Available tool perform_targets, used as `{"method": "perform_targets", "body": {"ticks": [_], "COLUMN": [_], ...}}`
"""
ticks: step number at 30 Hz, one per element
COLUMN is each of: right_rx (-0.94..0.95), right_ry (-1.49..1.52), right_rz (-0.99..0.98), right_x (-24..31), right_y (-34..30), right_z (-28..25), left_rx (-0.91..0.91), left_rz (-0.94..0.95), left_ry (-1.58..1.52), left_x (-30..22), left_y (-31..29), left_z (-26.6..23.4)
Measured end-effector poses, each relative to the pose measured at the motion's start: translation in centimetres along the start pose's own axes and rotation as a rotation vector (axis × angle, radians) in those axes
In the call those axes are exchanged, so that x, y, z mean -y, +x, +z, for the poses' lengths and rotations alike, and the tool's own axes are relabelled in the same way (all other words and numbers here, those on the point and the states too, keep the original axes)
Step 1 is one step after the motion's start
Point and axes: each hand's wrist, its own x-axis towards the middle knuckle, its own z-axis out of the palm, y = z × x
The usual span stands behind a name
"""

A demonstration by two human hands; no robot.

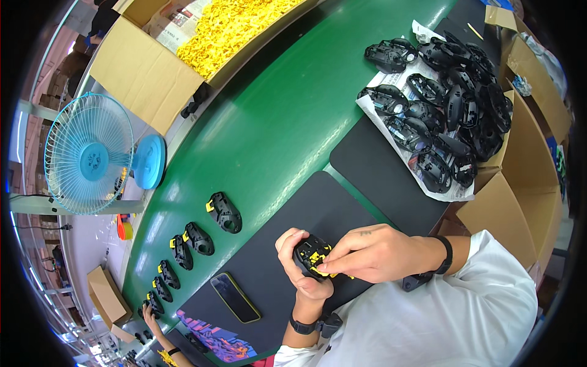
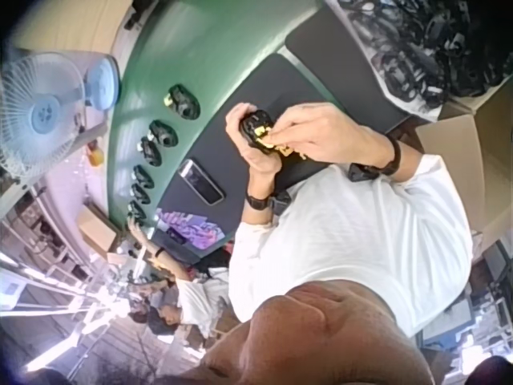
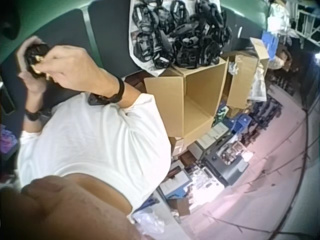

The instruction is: Assembling small yellow components into black plastic mouse housings on an assembly line.

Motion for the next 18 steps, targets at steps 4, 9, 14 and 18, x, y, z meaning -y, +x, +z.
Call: {"method": "perform_targets", "body": {"ticks": [4, 9, 14, 18], "right_rx": [-0.034, -0.074, -0.03, -0.034], "right_ry": [-0.059, -0.022, 0.064, 0.073], "right_rz": [-0.034, -0.062, -0.039, -0.041], "right_x": [0.3, -0.2, -0.8, -0.8], "right_y": [-0.2, 0.0, -0.1, -0.1], "right_z": [0.0, 0.2, 0.4, 0.8], "left_rx": [-0.007, -0.054, -0.029, -0.07], "left_rz": [0.001, 0.021, 0.017, 0.036], "left_ry": [0.014, -0.039, -0.03, -0.003], "left_x": [-0.3, -0.3, -0.3, -0.6], "left_y": [0.4, 0.5, 0.6, 1.0], "left_z": [0.1, 0.6, 0.5, 0.5]}}
